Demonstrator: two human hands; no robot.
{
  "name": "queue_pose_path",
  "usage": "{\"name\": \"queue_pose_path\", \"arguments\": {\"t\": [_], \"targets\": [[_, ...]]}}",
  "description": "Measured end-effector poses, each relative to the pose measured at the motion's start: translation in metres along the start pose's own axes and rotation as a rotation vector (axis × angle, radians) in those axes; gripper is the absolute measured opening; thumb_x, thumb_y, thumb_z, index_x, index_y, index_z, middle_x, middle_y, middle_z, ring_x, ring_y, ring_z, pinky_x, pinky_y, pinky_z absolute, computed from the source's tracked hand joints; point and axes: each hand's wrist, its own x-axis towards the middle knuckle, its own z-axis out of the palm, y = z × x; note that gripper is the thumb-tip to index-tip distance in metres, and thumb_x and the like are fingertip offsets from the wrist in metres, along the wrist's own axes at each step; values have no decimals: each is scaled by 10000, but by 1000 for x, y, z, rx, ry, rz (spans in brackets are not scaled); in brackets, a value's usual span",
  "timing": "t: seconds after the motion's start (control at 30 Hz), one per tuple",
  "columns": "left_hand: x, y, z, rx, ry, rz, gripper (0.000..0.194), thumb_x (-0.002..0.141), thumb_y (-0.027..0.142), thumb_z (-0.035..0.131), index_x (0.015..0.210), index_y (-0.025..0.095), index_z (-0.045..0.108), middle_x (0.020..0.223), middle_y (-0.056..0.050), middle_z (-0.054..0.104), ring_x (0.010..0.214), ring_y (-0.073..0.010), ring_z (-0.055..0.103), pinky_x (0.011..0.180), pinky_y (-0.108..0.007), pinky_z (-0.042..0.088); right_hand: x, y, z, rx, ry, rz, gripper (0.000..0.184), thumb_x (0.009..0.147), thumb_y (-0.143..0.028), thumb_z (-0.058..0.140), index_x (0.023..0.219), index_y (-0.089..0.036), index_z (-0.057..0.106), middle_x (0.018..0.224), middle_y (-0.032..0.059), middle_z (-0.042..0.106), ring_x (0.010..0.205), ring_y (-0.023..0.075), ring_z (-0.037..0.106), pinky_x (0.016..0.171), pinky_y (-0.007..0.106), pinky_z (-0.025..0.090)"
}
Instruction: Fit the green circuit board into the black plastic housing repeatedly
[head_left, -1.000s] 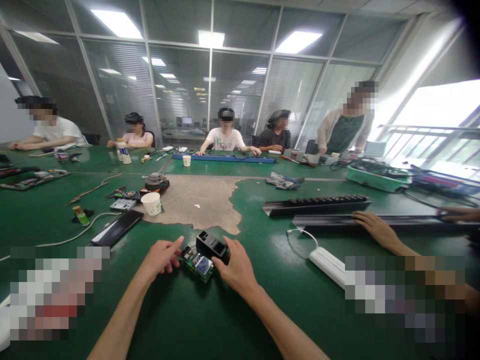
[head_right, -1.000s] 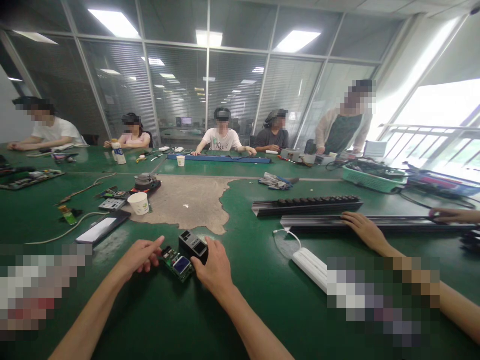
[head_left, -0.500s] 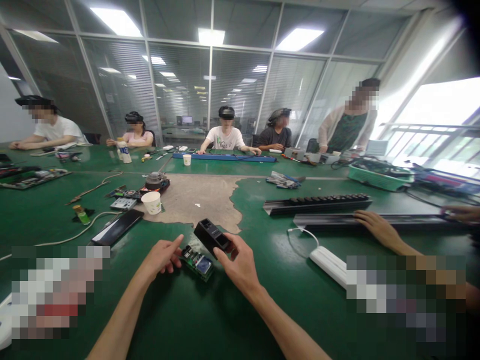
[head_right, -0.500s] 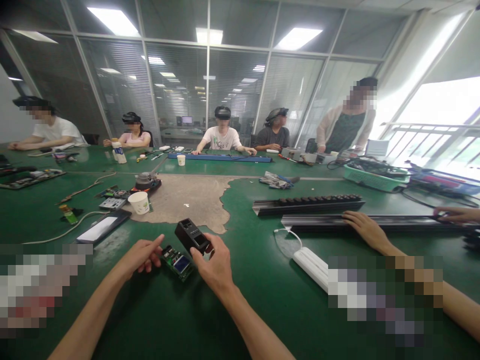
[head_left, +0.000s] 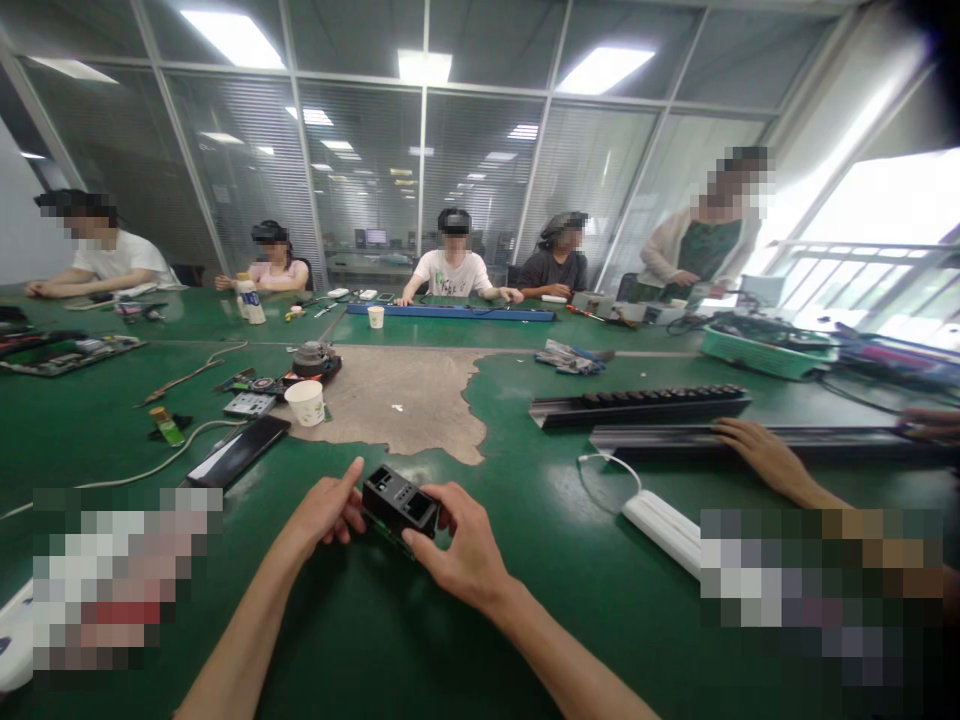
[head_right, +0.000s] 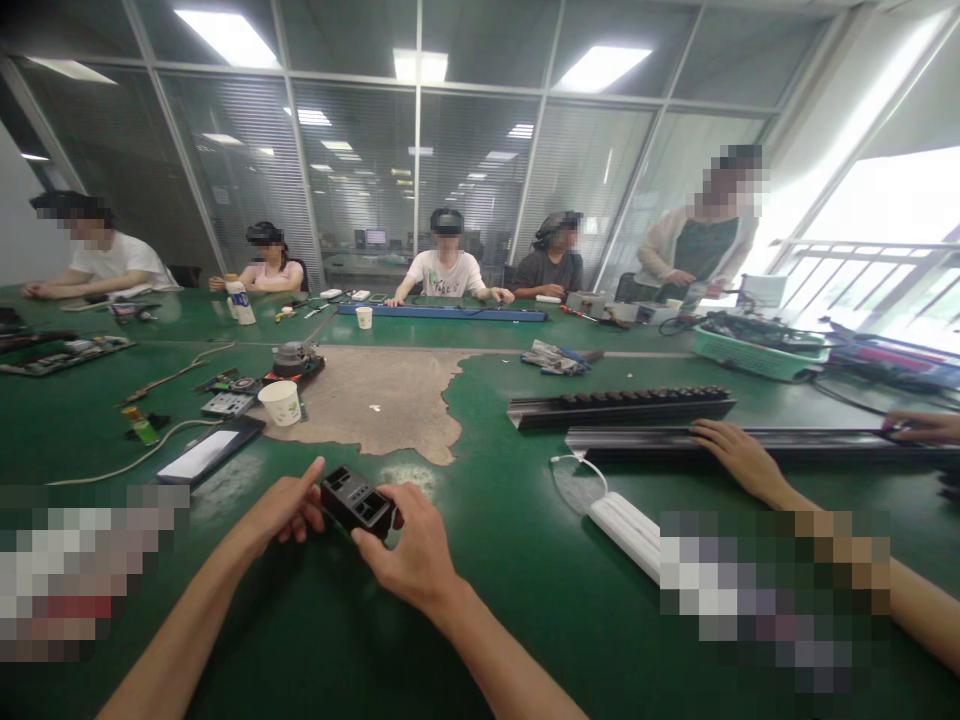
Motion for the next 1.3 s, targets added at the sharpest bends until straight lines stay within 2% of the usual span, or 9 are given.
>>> {"name": "queue_pose_path", "arguments": {"t": [0.2, 0.4, 0.6, 0.73, 0.97, 1.13, 1.3], "targets": [[1, 0, -2, 52, -3, 37, 916, 690, 927, 327, 856, 102, 689, 654, -135, 709, 438, -176, 580, 396, -228, 286, -3, 0, 6, -28, -7, -10, 409, 732, -250, 699, 1120, -204, 576, 974, 51, 619, 843, 195, 565, 737, 318, 463], [0, 2, -6, 86, 60, 67, 871, 698, 909, 370, 838, 111, 688, 589, -87, 663, 410, -148, 511, 392, -227, 279, -4, -2, 5, -59, -21, -11, 417, 738, -259, 697, 1131, -202, 570, 976, 52, 612, 869, 205, 564, 783, 338, 469], [1, -2, -6, 114, 102, 103, 791, 702, 872, 450, 842, 129, 682, 560, -44, 623, 407, -128, 478, 402, -224, 282, -8, 1, 5, -125, -106, 15, 465, 742, -339, 722, 1164, -214, 572, 1028, 64, 600, 920, 224, 556, 799, 349, 474], [4, -5, -4, 235, 86, 143, 713, 716, 848, 472, 716, 157, 652, 561, -32, 628, 406, -120, 489, 423, -223, 311, -8, 1, 5, -151, -131, 33, 509, 732, -385, 741, 1182, -218, 572, 1037, 64, 594, 892, 214, 559, 777, 337, 474], [6, -7, -4, 261, 39, 143, 683, 739, 819, 476, 720, 159, 651, 579, -36, 637, 419, -129, 516, 397, -216, 298, -9, 3, 10, -172, -163, 89, 273, 747, -345, 719, 964, -208, 624, 883, 39, 581, 820, 198, 558, 749, 317, 452], [4, -5, -3, 217, 80, 101, 730, 724, 845, 464, 781, 144, 662, 605, -56, 652, 430, -138, 525, 380, -215, 293, -9, 2, 11, -147, -148, 82, 239, 748, -319, 720, 937, -204, 628, 849, 33, 587, 804, 196, 548, 721, 308, 444], [5, -5, -5, 124, 127, 65, 810, 700, 883, 427, 844, 126, 676, 594, -70, 655, 422, -150, 523, 385, -229, 301, -5, 0, 7, -48, -84, 46, 267, 748, -287, 720, 989, -209, 633, 857, 21, 612, 810, 190, 558, 715, 303, 451]]}}
